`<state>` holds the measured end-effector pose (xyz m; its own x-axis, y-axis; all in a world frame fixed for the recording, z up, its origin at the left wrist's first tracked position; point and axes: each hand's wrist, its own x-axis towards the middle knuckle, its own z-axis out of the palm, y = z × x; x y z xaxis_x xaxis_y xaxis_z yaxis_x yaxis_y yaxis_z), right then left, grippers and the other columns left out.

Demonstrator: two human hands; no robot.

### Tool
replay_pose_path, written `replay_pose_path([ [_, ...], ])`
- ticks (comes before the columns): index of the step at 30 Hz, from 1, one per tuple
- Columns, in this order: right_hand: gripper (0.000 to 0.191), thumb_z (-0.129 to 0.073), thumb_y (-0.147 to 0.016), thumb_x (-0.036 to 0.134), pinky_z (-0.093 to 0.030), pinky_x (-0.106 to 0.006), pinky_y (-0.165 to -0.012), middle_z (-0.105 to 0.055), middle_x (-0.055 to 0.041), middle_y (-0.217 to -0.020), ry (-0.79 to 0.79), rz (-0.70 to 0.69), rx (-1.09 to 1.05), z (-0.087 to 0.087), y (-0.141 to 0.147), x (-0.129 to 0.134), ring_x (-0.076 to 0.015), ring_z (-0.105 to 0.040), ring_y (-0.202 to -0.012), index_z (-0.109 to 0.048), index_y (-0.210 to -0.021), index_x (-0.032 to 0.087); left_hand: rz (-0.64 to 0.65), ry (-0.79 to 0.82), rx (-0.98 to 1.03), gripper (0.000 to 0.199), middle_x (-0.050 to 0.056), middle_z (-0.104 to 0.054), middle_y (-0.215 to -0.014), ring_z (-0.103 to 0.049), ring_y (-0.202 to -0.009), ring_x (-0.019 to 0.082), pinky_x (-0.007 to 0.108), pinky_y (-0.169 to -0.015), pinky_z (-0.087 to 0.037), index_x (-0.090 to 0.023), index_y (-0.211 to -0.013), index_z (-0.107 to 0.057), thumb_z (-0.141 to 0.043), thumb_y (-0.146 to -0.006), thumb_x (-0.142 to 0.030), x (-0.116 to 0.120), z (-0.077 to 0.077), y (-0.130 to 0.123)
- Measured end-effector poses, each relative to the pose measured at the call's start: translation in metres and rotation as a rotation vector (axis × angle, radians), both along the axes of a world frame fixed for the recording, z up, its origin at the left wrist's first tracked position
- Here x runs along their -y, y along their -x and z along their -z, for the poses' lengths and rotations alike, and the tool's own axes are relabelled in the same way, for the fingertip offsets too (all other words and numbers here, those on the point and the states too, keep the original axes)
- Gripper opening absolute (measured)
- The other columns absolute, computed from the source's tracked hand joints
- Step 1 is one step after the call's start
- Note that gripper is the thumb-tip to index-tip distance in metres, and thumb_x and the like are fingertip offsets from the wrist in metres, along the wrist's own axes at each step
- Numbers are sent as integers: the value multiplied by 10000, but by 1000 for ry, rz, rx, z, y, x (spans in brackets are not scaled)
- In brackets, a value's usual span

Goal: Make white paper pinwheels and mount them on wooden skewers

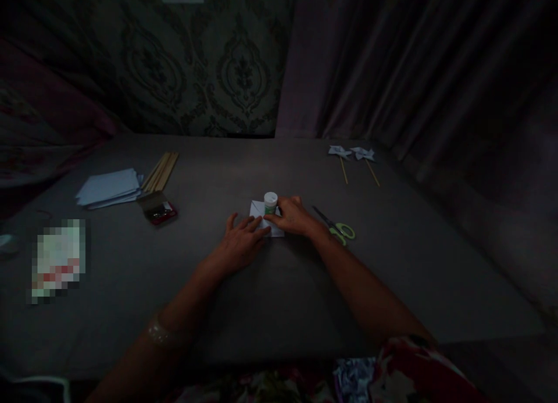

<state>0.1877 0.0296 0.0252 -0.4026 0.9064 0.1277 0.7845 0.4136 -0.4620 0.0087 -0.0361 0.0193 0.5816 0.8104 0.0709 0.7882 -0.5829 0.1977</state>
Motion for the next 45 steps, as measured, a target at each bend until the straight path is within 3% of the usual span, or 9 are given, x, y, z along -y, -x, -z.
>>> replay_pose_path([
  [5, 187, -623, -779, 353, -352, -278, -679, -642, -19, -756, -48, 0, -25, 1, 2, -1, -153, -542, -665, -631, -844, 178, 6, -12, -14, 358, 131, -531, -1350, -467, -1243, 312, 649, -1062, -175, -247, -1238, -570, -397, -925, -262, -1, 1, 1],
  [10, 167, -699, -698, 331, -384, -298, -687, -601, 8, -640, 41, 28, -122, -4, -8, -3, -155, -544, -631, -636, -740, 181, 19, -27, -21, 370, 144, -509, -1369, -460, -1249, 323, 658, -1057, -169, -241, -1258, -554, -394, -925, -270, -2, 2, 1],
  [18, 313, -747, -620, 468, -441, -266, -627, -619, 23, -719, 95, 458, -1163, -15, -34, 1, -124, -559, -659, -607, -739, 215, 6, 2, 70, 276, 123, -588, -1275, -501, -1214, 295, 609, -1054, -216, -226, -1112, -619, -455, -891, -243, -2, -2, 2],
  [22, 305, -767, -619, 427, -444, -233, -519, -559, 51, -617, 270, 553, -1486, -9, -34, 3, -98, -515, -543, -545, -675, 227, -145, -3, 299, 215, 91, -633, -1244, -555, -1166, 248, 554, -1049, -251, -225, -959, -667, -465, -901, -270, -12, 0, 6],
  [27, 256, -758, -671, 396, -458, -211, -437, -594, 43, -599, 551, 436, -1622, -2, -12, 17, -89, -510, -475, -566, -688, 227, -406, 51, 710, 219, 76, -721, -1036, -657, -969, 212, 427, -951, -427, -199, -984, -667, -538, -870, -336, -20, -10, 9],
  [32, 218, -756, -708, 389, -453, -175, -407, -677, 20, -682, 860, 314, -1740, -6, 20, 43, -64, -506, -449, -640, -765, 213, -263, 52, 952, 404, 87, -683, -1144, -621, -1072, 229, 398, -946, -469, -200, -1128, -613, -665, -780, -398, -10, -19, -1],
  [36, 205, -739, -743, 371, -477, -155, -441, -692, 26, -691, 1035, 271, -1833, -8, 37, 59, -52, -522, -457, -660, -811, 194, -234, 76, 1048, 353, 73, -680, -1167, -613, -1092, 221, 401, -982, -454, -220, -1133, -626, -651, -805, -347, -1, -22, -7],
  [42, 247, -753, -728, 373, -483, -169, -525, -704, 21, -772, 1152, 206, -1849, -10, 47, 70, -74, -603, -590, -660, -875, 198, -164, 2, 1146, 342, 82, -690, -1145, -606, -1087, 233, 411, -965, -449, -234, -1129, -655, -669, -795, -306, 4, -25, -7],
  [45, 305, -767, -689, 423, -435, -180, -502, -674, 17, -734, 1148, 222, -1702, -15, 45, 72, -75, -565, -561, -660, -853, 189, -158, -51, 1159, 310, 71, -711, -1068, -624, -1015, 222, 378, -905, -470, -238, -1084, -675, -692, -779, -287, 5, -27, -6],
])
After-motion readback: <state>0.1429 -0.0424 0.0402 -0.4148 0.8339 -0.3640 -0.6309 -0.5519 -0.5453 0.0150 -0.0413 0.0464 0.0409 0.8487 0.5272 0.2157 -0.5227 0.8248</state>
